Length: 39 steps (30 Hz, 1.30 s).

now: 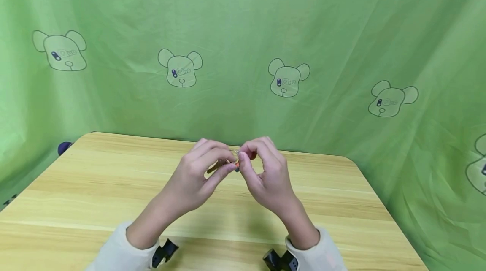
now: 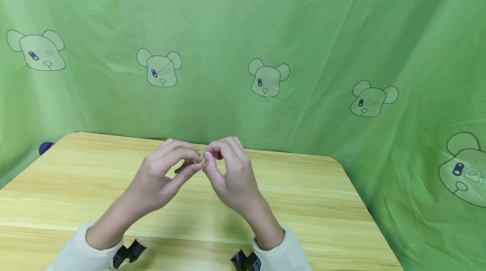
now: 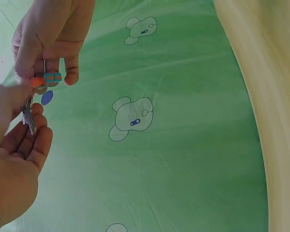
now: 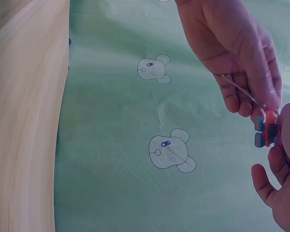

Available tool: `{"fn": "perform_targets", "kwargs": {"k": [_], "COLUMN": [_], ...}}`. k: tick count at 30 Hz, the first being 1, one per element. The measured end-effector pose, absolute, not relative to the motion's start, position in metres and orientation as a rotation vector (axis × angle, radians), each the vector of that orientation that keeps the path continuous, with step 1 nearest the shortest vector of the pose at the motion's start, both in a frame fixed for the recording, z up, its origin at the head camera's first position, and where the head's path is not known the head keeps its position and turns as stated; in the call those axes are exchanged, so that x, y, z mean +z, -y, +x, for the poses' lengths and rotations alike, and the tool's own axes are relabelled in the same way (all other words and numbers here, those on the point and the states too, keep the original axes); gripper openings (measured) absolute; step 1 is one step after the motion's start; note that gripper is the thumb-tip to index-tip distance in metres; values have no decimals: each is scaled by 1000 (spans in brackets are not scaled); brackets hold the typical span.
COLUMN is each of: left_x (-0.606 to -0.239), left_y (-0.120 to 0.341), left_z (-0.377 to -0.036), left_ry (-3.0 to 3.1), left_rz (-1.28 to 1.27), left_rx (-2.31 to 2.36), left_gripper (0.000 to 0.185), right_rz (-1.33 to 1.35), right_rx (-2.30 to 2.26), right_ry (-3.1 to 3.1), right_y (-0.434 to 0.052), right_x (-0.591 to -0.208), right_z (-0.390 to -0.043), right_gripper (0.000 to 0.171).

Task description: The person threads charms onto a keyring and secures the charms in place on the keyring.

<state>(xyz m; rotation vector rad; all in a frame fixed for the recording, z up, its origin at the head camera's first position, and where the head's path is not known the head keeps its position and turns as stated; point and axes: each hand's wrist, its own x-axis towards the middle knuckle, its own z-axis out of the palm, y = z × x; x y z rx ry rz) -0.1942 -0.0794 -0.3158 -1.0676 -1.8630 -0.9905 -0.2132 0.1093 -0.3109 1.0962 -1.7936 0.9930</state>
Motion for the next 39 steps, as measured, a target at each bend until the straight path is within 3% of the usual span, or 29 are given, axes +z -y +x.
{"fn": "perform_targets", "kwargs": {"k": [17,25,33,39], "left_x": [-314,-316,-317,-316], "left_y": [81,78,76,76], "left_z": [-193,-193,-195,-195], "left_ry": [1858,1867,1784,1763], "left_rz": [-1091,-1110,-1100,-1088], "left_rx": [-974,-1012,-1020,-1026], "left_gripper": [15,4,24,8], "right_rz": [1117,1088,1101,1108], "right_rx": [954,916,890,888], "right_ry": [1777,1763,1770,1763], "right_y": [-111,-111,-109,-110], "right_x": [-309,-311,-311,-310], "right_z": [-212,-215,-215,-214], "right_gripper": [10,8,6,6]}}
